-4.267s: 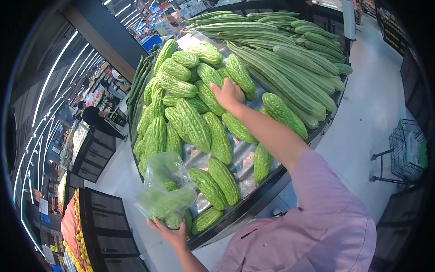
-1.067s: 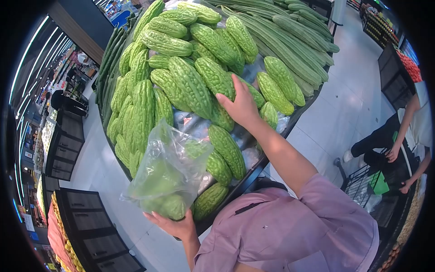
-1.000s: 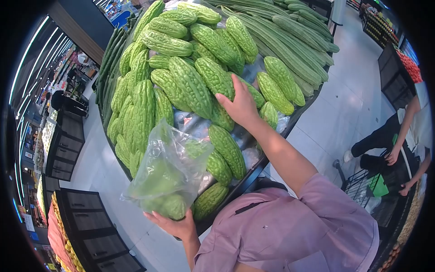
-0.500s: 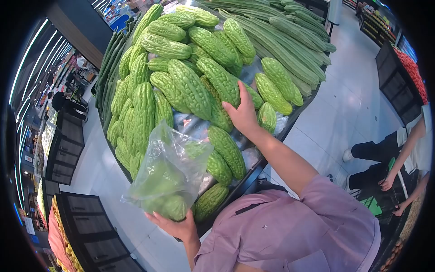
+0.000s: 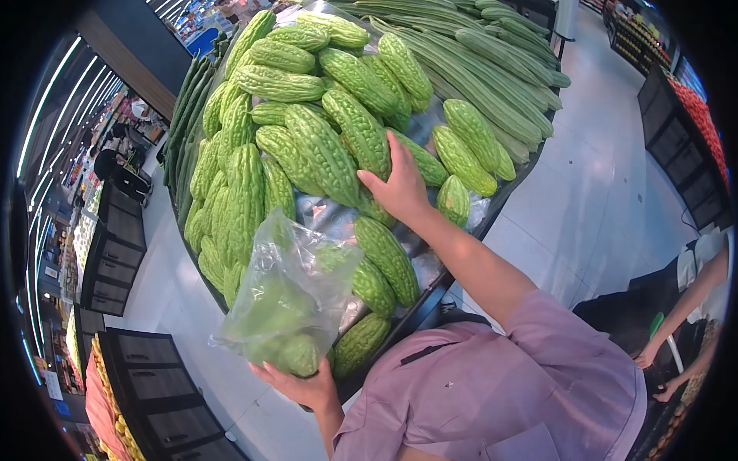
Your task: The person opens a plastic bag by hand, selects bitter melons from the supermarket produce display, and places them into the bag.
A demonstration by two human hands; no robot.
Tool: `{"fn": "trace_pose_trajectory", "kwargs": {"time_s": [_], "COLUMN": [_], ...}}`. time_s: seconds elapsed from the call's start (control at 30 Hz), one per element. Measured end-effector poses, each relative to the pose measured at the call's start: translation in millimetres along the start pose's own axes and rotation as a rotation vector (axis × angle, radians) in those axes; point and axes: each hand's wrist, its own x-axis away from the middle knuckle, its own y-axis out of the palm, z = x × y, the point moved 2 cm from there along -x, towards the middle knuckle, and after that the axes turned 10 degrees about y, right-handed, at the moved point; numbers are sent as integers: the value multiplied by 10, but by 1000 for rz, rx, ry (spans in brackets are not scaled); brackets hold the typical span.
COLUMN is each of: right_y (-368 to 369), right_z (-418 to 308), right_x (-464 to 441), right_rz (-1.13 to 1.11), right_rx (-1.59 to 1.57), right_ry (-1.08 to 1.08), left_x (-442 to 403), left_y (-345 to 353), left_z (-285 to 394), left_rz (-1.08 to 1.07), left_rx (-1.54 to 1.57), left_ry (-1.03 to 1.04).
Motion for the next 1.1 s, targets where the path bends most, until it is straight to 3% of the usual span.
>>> {"fn": "trace_pose_trajectory", "kwargs": {"time_s": [0.5, 0.77, 1.1], "right_y": [59, -53, -88], "right_z": [187, 157, 208], "right_x": [65, 151, 105], "right_rz": [43, 20, -40], "right_rx": [-178, -36, 34], "right_ry": [-19, -214, -135], "left_x": [1, -1, -8], "left_y": [7, 8, 2], "left_z": [15, 19, 24], "left_rz": [1, 10, 13], "left_rx": [-12, -21, -25], "left_ry": [7, 9, 20]}}
